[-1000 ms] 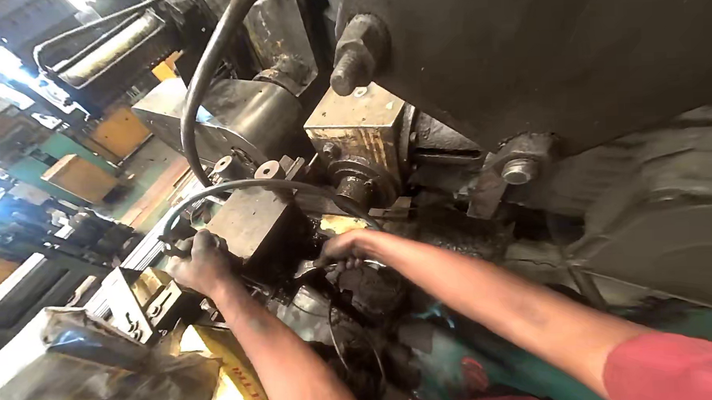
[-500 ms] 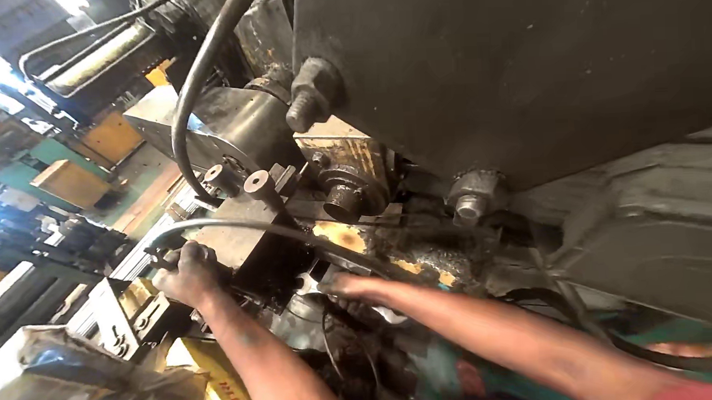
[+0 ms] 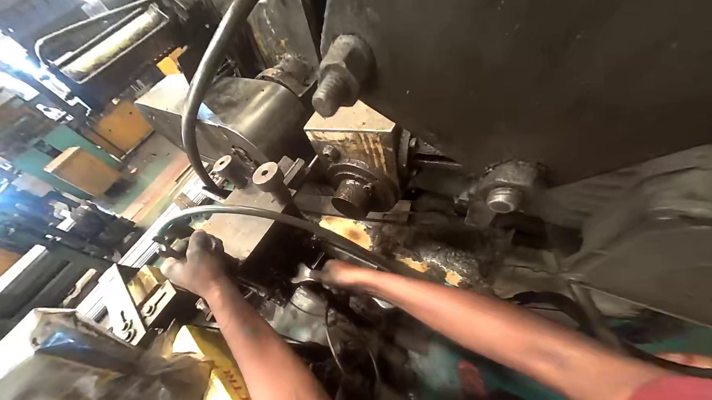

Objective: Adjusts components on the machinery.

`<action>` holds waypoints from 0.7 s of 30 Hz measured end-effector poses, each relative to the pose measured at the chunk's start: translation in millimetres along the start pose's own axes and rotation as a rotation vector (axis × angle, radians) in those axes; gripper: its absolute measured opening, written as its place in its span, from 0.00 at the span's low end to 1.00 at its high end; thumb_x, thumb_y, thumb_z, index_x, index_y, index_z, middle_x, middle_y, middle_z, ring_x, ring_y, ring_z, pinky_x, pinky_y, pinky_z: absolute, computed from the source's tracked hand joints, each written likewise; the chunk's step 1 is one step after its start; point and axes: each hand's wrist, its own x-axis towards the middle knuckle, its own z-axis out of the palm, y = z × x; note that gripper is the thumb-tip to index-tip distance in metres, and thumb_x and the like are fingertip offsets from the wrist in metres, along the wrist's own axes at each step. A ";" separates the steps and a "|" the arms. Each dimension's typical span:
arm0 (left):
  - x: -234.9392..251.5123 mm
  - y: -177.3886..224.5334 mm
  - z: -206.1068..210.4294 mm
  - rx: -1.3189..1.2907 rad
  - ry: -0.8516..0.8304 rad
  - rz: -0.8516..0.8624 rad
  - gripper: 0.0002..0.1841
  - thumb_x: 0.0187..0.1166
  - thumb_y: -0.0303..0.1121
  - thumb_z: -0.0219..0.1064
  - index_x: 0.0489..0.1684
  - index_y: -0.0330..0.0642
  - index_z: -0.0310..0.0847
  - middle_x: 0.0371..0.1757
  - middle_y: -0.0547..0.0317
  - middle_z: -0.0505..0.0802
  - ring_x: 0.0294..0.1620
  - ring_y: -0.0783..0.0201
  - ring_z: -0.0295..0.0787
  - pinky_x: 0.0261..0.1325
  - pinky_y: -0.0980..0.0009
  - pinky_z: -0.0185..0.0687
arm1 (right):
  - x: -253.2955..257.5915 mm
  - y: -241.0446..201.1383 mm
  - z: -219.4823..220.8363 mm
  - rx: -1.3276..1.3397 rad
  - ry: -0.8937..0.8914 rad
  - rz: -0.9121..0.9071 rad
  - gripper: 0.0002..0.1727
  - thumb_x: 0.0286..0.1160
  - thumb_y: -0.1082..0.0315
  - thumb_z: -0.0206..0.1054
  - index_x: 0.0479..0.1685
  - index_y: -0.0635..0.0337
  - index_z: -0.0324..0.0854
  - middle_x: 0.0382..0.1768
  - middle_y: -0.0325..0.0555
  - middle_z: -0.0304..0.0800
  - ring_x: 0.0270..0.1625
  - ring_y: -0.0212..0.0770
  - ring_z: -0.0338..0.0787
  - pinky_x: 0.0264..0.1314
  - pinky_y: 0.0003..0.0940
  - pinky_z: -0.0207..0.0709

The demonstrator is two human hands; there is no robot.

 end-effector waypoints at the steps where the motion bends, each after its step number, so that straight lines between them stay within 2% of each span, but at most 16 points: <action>1: 0.5 -1.3 -0.9 0.003 -0.001 0.001 0.10 0.73 0.19 0.64 0.29 0.46 0.72 0.17 0.71 0.81 0.16 0.75 0.81 0.26 0.75 0.84 | 1.2 -5.3 2.8 -0.047 0.008 -0.005 0.30 0.93 0.47 0.51 0.43 0.71 0.82 0.33 0.54 0.80 0.33 0.48 0.80 0.42 0.49 0.75; 3: 2.5 -3.9 -1.9 -0.020 -0.010 0.011 0.10 0.73 0.18 0.64 0.30 0.46 0.72 0.18 0.71 0.81 0.16 0.75 0.81 0.26 0.75 0.84 | -13.7 -2.3 7.9 -0.140 -0.057 -0.048 0.30 0.94 0.51 0.50 0.44 0.75 0.81 0.37 0.62 0.83 0.39 0.55 0.84 0.48 0.56 0.77; 5: 3.4 -4.4 -1.3 -0.045 -0.014 0.010 0.11 0.73 0.17 0.63 0.29 0.46 0.71 0.17 0.72 0.81 0.15 0.75 0.80 0.24 0.76 0.83 | -31.6 12.7 9.6 -0.206 -0.167 -0.074 0.30 0.94 0.51 0.52 0.46 0.76 0.81 0.37 0.61 0.82 0.38 0.52 0.81 0.48 0.54 0.75; 6: 3.2 -3.8 -0.5 -0.046 -0.019 0.009 0.12 0.73 0.17 0.63 0.29 0.47 0.71 0.17 0.72 0.81 0.15 0.76 0.80 0.24 0.76 0.83 | -30.8 19.0 8.9 -0.178 -0.161 -0.065 0.29 0.94 0.51 0.51 0.46 0.75 0.81 0.35 0.57 0.80 0.36 0.48 0.79 0.45 0.50 0.74; 10: 0.8 -2.2 0.1 0.002 0.010 0.005 0.10 0.72 0.18 0.64 0.29 0.46 0.72 0.18 0.72 0.82 0.16 0.75 0.81 0.25 0.75 0.84 | -1.7 1.7 -7.0 -0.076 0.026 -0.026 0.31 0.95 0.49 0.48 0.47 0.73 0.81 0.38 0.60 0.81 0.38 0.52 0.82 0.47 0.53 0.76; 11: 1.6 -2.9 -1.1 0.003 0.010 0.011 0.09 0.72 0.18 0.64 0.31 0.45 0.73 0.19 0.71 0.82 0.17 0.75 0.81 0.26 0.75 0.85 | -5.5 -1.7 -4.1 -0.113 0.017 -0.047 0.30 0.95 0.51 0.49 0.47 0.74 0.82 0.40 0.63 0.83 0.43 0.56 0.84 0.51 0.56 0.77; 13: 6.1 -3.9 -0.6 -0.021 -0.007 0.022 0.10 0.71 0.18 0.65 0.33 0.45 0.72 0.20 0.71 0.82 0.17 0.75 0.82 0.27 0.74 0.86 | -30.5 0.4 11.2 -0.257 -0.113 -0.147 0.26 0.92 0.57 0.55 0.48 0.78 0.84 0.46 0.71 0.87 0.51 0.64 0.88 0.59 0.64 0.76; 14: 7.2 -5.0 -1.1 -0.029 -0.020 0.018 0.10 0.71 0.17 0.64 0.33 0.45 0.71 0.20 0.71 0.82 0.17 0.74 0.82 0.27 0.74 0.86 | -43.8 3.7 22.4 -0.298 -0.187 -0.164 0.28 0.92 0.54 0.55 0.47 0.78 0.83 0.46 0.71 0.86 0.51 0.65 0.87 0.57 0.65 0.75; 15: 7.7 -6.3 -0.8 -0.031 -0.026 0.012 0.11 0.72 0.17 0.64 0.32 0.46 0.70 0.20 0.71 0.81 0.17 0.74 0.81 0.27 0.74 0.86 | -50.5 6.0 27.2 -0.306 -0.224 -0.160 0.30 0.94 0.52 0.52 0.47 0.77 0.82 0.44 0.69 0.85 0.48 0.61 0.85 0.55 0.62 0.74; 17: 8.7 -6.8 -0.7 -0.021 -0.027 -0.002 0.10 0.73 0.18 0.64 0.33 0.45 0.71 0.20 0.70 0.81 0.18 0.74 0.82 0.28 0.74 0.87 | -42.7 6.5 16.0 -0.222 -0.158 -0.135 0.29 0.95 0.55 0.50 0.50 0.79 0.82 0.47 0.71 0.85 0.51 0.62 0.86 0.59 0.62 0.74; 18: 8.1 -7.0 -0.9 -0.025 -0.020 -0.002 0.11 0.73 0.17 0.63 0.31 0.46 0.70 0.20 0.71 0.80 0.17 0.74 0.81 0.27 0.74 0.86 | -33.3 6.6 4.0 -0.172 -0.092 -0.105 0.29 0.95 0.54 0.49 0.49 0.78 0.82 0.44 0.68 0.85 0.48 0.60 0.86 0.56 0.60 0.75; 21: 5.5 -3.7 -0.2 -0.042 -0.015 0.023 0.13 0.73 0.16 0.62 0.27 0.47 0.70 0.16 0.72 0.79 0.14 0.75 0.78 0.23 0.75 0.82 | -13.8 1.0 -28.4 -0.042 0.023 0.044 0.28 0.95 0.52 0.46 0.46 0.69 0.80 0.32 0.52 0.78 0.29 0.43 0.77 0.36 0.43 0.73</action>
